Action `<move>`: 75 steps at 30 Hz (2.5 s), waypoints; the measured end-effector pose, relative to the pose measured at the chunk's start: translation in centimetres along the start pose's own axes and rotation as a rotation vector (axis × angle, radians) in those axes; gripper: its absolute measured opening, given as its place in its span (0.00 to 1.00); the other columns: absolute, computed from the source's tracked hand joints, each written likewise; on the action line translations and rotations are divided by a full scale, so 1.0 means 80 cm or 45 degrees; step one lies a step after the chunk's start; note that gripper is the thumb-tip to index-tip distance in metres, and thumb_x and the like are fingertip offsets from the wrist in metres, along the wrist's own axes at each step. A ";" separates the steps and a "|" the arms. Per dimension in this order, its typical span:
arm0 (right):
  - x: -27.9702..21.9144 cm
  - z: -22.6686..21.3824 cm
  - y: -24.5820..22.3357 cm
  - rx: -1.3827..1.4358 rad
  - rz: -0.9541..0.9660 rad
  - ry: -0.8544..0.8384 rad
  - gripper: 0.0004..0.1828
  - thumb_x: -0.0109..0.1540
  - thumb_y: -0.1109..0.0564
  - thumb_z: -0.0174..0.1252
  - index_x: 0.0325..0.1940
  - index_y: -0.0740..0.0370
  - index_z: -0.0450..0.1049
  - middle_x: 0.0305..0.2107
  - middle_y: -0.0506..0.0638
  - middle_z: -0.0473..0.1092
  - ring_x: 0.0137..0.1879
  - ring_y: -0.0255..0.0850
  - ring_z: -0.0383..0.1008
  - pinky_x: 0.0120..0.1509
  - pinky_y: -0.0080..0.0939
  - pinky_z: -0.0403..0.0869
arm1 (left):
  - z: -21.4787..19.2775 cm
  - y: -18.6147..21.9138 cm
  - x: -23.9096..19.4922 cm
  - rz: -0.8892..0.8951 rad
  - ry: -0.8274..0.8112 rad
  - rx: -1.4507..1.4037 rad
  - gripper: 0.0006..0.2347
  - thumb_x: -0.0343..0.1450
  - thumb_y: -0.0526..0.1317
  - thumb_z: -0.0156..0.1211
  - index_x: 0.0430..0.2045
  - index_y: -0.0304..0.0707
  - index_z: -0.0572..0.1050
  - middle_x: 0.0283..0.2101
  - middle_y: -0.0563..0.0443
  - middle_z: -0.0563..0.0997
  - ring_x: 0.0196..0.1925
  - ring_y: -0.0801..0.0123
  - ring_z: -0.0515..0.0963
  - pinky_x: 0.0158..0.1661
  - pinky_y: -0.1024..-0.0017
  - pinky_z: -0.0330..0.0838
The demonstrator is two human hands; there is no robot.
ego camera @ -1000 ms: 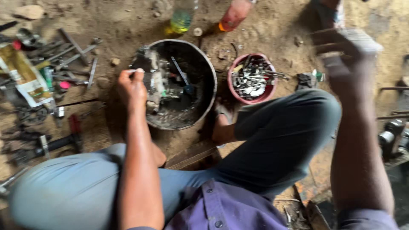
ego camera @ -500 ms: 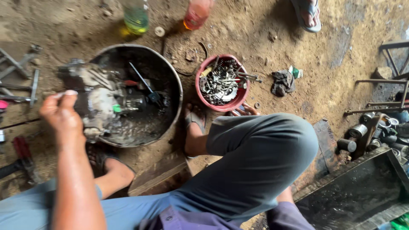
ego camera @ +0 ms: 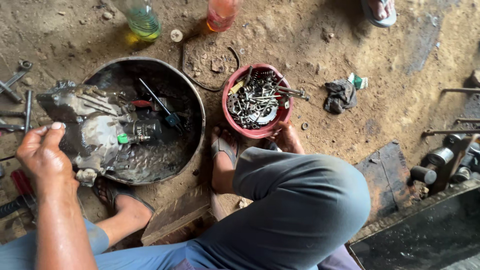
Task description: The person sits on the ground and scrubs a metal engine component in a bucket of liquid using a brush. They rotate the part to clean different sides and use a red-handled tool to scrape or pry at specific areas.
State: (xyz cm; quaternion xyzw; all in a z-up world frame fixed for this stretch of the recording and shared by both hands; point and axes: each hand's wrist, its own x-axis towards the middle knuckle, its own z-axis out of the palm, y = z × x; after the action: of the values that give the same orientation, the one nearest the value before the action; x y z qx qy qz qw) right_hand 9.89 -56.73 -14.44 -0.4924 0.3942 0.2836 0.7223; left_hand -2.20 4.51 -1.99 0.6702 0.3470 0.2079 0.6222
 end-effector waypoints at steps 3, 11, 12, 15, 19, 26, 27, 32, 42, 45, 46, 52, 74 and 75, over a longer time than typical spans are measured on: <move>0.010 0.014 0.001 -0.013 0.012 0.003 0.11 0.59 0.64 0.46 0.44 0.69 0.68 0.33 0.58 0.73 0.36 0.47 0.76 0.47 0.49 0.78 | 0.002 0.004 0.001 -0.021 0.004 -0.040 0.04 0.76 0.29 0.67 0.41 0.31 0.78 0.41 0.53 0.81 0.41 0.75 0.77 0.46 0.76 0.73; 0.051 -0.019 0.014 0.005 -0.130 -0.038 0.10 0.56 0.64 0.49 0.41 0.69 0.68 0.32 0.58 0.73 0.36 0.52 0.76 0.46 0.57 0.78 | 0.005 0.011 0.000 -0.039 0.010 0.010 0.04 0.75 0.29 0.67 0.41 0.30 0.79 0.41 0.53 0.82 0.42 0.76 0.77 0.47 0.77 0.72; 0.058 -0.024 0.020 0.021 -0.139 -0.044 0.11 0.56 0.63 0.49 0.42 0.69 0.68 0.33 0.58 0.73 0.36 0.52 0.76 0.47 0.57 0.78 | 0.004 0.010 -0.002 -0.039 0.021 0.044 0.04 0.76 0.30 0.67 0.41 0.30 0.79 0.41 0.53 0.82 0.42 0.76 0.77 0.47 0.77 0.72; 0.076 -0.037 0.029 0.093 -0.195 -0.055 0.13 0.56 0.59 0.51 0.42 0.68 0.68 0.34 0.57 0.73 0.38 0.52 0.76 0.48 0.58 0.78 | 0.001 0.010 -0.002 -0.025 0.012 0.022 0.05 0.75 0.29 0.66 0.42 0.29 0.79 0.42 0.53 0.82 0.43 0.76 0.78 0.48 0.77 0.72; 0.084 -0.050 0.041 0.147 -0.256 -0.073 0.16 0.56 0.54 0.53 0.43 0.67 0.69 0.36 0.57 0.74 0.40 0.52 0.76 0.50 0.59 0.77 | 0.000 0.011 0.000 -0.083 0.001 -0.111 0.04 0.77 0.29 0.67 0.42 0.30 0.78 0.42 0.53 0.82 0.42 0.76 0.78 0.48 0.77 0.73; 0.088 -0.062 0.065 0.231 -0.367 -0.135 0.22 0.56 0.45 0.58 0.45 0.65 0.70 0.39 0.56 0.74 0.45 0.52 0.76 0.53 0.60 0.76 | 0.009 0.026 0.000 -0.063 0.019 0.079 0.04 0.75 0.29 0.65 0.41 0.30 0.78 0.41 0.52 0.82 0.43 0.75 0.80 0.49 0.76 0.75; 0.088 -0.062 0.071 0.244 -0.386 -0.157 0.23 0.56 0.44 0.58 0.45 0.64 0.70 0.40 0.56 0.74 0.45 0.52 0.76 0.53 0.61 0.76 | 0.010 0.029 -0.001 -0.065 0.011 0.066 0.04 0.75 0.28 0.64 0.42 0.30 0.79 0.42 0.52 0.82 0.43 0.75 0.78 0.49 0.77 0.73; 0.080 -0.079 0.086 0.308 -0.487 -0.197 0.28 0.56 0.38 0.61 0.47 0.63 0.71 0.42 0.55 0.75 0.48 0.52 0.76 0.56 0.62 0.75 | 0.013 0.031 -0.004 -0.105 0.015 0.108 0.04 0.75 0.32 0.66 0.41 0.32 0.79 0.40 0.54 0.81 0.41 0.77 0.77 0.47 0.78 0.71; 0.046 -0.002 0.066 0.397 -0.487 -0.248 0.27 0.60 0.37 0.63 0.47 0.61 0.71 0.43 0.54 0.74 0.51 0.52 0.75 0.60 0.64 0.74 | 0.023 0.003 0.005 -0.162 0.111 0.073 0.06 0.69 0.37 0.66 0.34 0.36 0.79 0.36 0.58 0.81 0.40 0.77 0.77 0.46 0.76 0.71; 0.066 0.022 0.052 0.421 -0.471 -0.233 0.24 0.62 0.40 0.63 0.46 0.62 0.71 0.42 0.54 0.74 0.51 0.52 0.75 0.61 0.65 0.74 | 0.017 0.001 0.009 -0.199 0.120 0.034 0.05 0.68 0.38 0.66 0.32 0.36 0.79 0.34 0.59 0.81 0.39 0.78 0.76 0.45 0.76 0.69; 0.062 0.017 0.051 0.414 -0.466 -0.220 0.22 0.62 0.41 0.62 0.46 0.62 0.70 0.41 0.54 0.73 0.51 0.52 0.75 0.62 0.65 0.74 | 0.013 -0.003 0.006 -0.187 0.093 0.055 0.06 0.70 0.38 0.66 0.30 0.35 0.78 0.33 0.58 0.80 0.38 0.77 0.74 0.43 0.75 0.68; 0.055 -0.006 0.049 0.391 -0.441 -0.189 0.16 0.66 0.47 0.61 0.45 0.62 0.70 0.39 0.53 0.72 0.52 0.53 0.74 0.64 0.66 0.74 | 0.012 0.006 0.006 -0.211 0.025 -0.010 0.08 0.72 0.39 0.66 0.26 0.32 0.78 0.29 0.58 0.77 0.34 0.76 0.72 0.41 0.75 0.64; 0.075 0.299 0.120 -1.336 -0.366 -0.221 0.20 0.53 0.57 0.60 0.47 0.68 0.78 0.33 0.59 0.78 0.39 0.48 0.79 0.44 0.50 0.77 | 0.077 -0.006 -0.009 0.003 -0.103 -0.052 0.08 0.70 0.36 0.69 0.24 0.32 0.76 0.26 0.65 0.66 0.30 0.79 0.62 0.32 0.76 0.55; 0.092 0.295 0.128 -1.339 -0.431 -0.217 0.20 0.53 0.56 0.61 0.46 0.69 0.79 0.33 0.59 0.77 0.41 0.48 0.79 0.46 0.50 0.77 | 0.080 0.003 -0.012 0.020 -0.150 -0.036 0.07 0.70 0.35 0.69 0.24 0.32 0.77 0.26 0.64 0.69 0.30 0.79 0.65 0.33 0.77 0.59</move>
State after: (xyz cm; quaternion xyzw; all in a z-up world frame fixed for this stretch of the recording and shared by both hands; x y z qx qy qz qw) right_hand 12.46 -30.88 -20.88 -0.8182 0.0552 0.3609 0.4441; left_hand 1.77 -0.56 -2.46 0.6752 0.3015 0.1779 0.6492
